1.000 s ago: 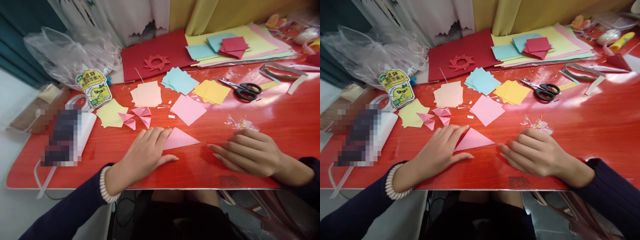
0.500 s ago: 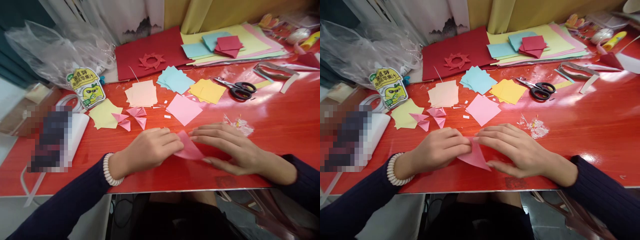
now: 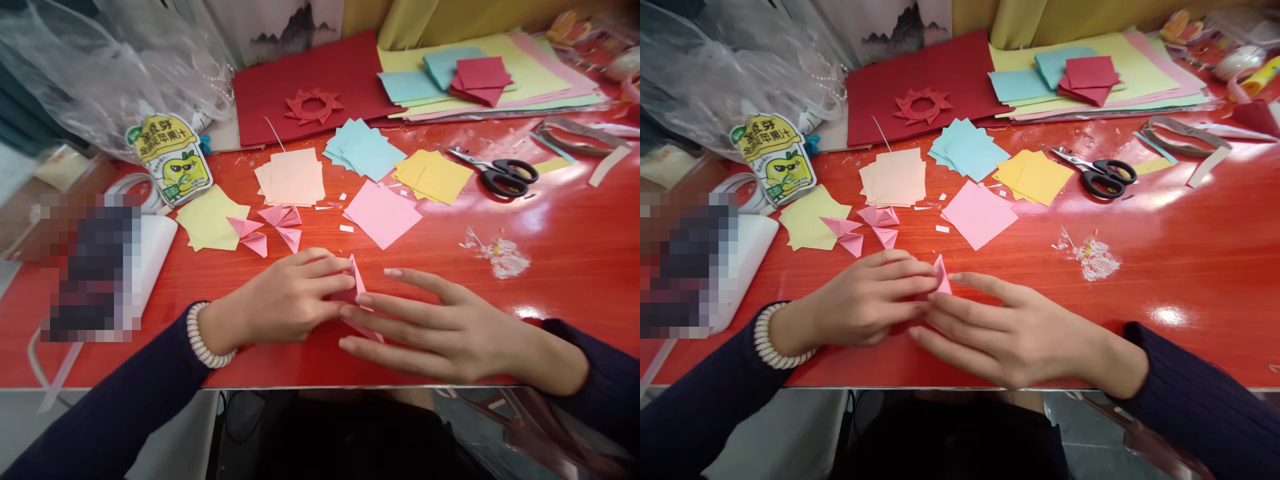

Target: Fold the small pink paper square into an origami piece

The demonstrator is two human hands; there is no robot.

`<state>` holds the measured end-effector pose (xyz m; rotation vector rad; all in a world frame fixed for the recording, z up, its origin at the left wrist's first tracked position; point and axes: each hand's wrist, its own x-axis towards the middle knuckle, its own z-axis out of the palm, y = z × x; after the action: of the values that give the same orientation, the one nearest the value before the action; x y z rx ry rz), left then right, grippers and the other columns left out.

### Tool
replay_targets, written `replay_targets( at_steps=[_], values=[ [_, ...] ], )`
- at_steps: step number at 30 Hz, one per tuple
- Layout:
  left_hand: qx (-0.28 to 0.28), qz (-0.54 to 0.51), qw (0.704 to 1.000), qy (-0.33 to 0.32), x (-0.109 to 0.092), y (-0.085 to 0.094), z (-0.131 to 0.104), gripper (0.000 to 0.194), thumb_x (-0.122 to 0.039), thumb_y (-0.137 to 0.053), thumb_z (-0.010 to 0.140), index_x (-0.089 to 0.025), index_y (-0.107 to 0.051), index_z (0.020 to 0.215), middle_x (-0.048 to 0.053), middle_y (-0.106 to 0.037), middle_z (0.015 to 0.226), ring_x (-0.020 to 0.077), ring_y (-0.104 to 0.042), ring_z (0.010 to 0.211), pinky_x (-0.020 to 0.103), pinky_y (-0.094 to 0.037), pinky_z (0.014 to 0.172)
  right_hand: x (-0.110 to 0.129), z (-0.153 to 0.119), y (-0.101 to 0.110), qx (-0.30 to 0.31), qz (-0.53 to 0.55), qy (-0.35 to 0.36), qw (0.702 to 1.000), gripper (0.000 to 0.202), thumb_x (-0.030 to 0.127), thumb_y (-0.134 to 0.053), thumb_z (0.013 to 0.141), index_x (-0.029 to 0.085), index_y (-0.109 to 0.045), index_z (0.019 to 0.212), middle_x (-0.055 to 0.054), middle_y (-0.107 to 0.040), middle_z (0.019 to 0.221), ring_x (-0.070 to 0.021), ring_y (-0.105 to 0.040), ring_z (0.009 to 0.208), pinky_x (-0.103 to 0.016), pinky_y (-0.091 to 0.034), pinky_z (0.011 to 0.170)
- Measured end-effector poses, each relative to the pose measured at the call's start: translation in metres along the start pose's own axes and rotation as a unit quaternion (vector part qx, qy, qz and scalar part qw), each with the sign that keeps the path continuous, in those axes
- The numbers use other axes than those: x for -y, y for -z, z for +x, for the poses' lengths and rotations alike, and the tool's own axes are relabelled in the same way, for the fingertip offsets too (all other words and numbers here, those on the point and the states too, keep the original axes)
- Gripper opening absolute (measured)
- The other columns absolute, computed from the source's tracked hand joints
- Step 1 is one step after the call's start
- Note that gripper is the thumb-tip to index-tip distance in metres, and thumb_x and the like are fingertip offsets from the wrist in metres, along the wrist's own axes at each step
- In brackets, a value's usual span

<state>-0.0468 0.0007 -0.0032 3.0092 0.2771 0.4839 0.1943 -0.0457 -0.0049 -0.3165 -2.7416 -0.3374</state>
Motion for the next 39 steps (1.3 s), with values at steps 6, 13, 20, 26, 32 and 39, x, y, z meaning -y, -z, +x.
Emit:
replay_targets(
  at_steps=[6,13,20,26,32,39],
  values=[
    [0.035,0.027,0.999,0.021,-0.01,0.004,0.002,0.027,-0.03,-0.047,0.086,-0.01,-0.061,0.098,0.01,-0.062,0.114,0.024,-0.057,0.102,0.04,-0.045,0.087,-0.009,-0.006,-0.005,-0.012,-0.029,-0.026,0.999,0.016,0.02,-0.057,0.084,0.015,-0.064,0.097,-0.005,-0.069,0.102,-0.0191,-0.06,0.1,-0.039,-0.05,0.09],
    [-0.022,0.139,0.99,-0.011,-0.009,0.0,0.001,0.04,-0.045,-0.048,0.086,-0.009,-0.064,0.084,0.011,-0.069,0.093,0.0222,-0.065,0.088,0.034,-0.053,0.079,-0.013,-0.002,-0.011,-0.01,0.09,-0.076,0.993,0.026,0.018,-0.06,0.082,0.005,-0.059,0.104,-0.011,-0.066,0.107,-0.0222,-0.06,0.103,-0.038,-0.051,0.091],
    [-0.028,0.179,0.983,-0.043,-0.01,0.0,-0.002,0.015,-0.021,-0.053,0.085,-0.011,-0.063,0.086,0.008,-0.069,0.087,0.019,-0.066,0.084,0.03,-0.056,0.073,-0.011,0.001,-0.01,-0.01,0.051,-0.111,0.992,0.021,0.012,-0.055,0.083,0.007,-0.06,0.103,-0.013,-0.068,0.101,-0.024,-0.063,0.098,-0.039,-0.054,0.084],
    [-0.027,0.127,0.991,-0.025,-0.007,0.0,-0.001,0.026,-0.034,-0.051,0.087,-0.01,-0.062,0.085,0.008,-0.068,0.09,0.0208,-0.065,0.086,0.03,-0.056,0.069,-0.009,0.002,-0.013,-0.012,0.026,-0.147,0.989,0.021,0.008,-0.053,0.082,0.007,-0.061,0.101,-0.014,-0.067,0.104,-0.0245,-0.062,0.1,-0.039,-0.054,0.085],
    [-0.051,0.108,0.992,0.05,-0.01,-0.005,-0.003,0.011,-0.013,-0.053,0.084,-0.01,-0.061,0.091,0.006,-0.068,0.094,0.0175,-0.064,0.089,0.027,-0.054,0.076,-0.006,0.007,-0.013,-0.044,0.107,-0.22,0.968,0.014,0.019,-0.057,0.082,0.012,-0.062,0.093,-0.012,-0.068,0.099,-0.0225,-0.063,0.093,-0.037,-0.053,0.081],
    [0.0,-0.007,0.985,0.172,-0.015,-0.007,0.0,0.015,-0.019,-0.045,0.09,-0.014,-0.059,0.089,0.004,-0.062,0.109,0.0158,-0.058,0.098,0.026,-0.051,0.081,-0.009,0.013,-0.013,-0.022,0.302,-0.312,0.901,0.013,0.016,-0.051,0.086,0.017,-0.063,0.091,-0.007,-0.061,0.084,-0.0155,-0.055,0.078,-0.029,-0.048,0.068]
  ],
)
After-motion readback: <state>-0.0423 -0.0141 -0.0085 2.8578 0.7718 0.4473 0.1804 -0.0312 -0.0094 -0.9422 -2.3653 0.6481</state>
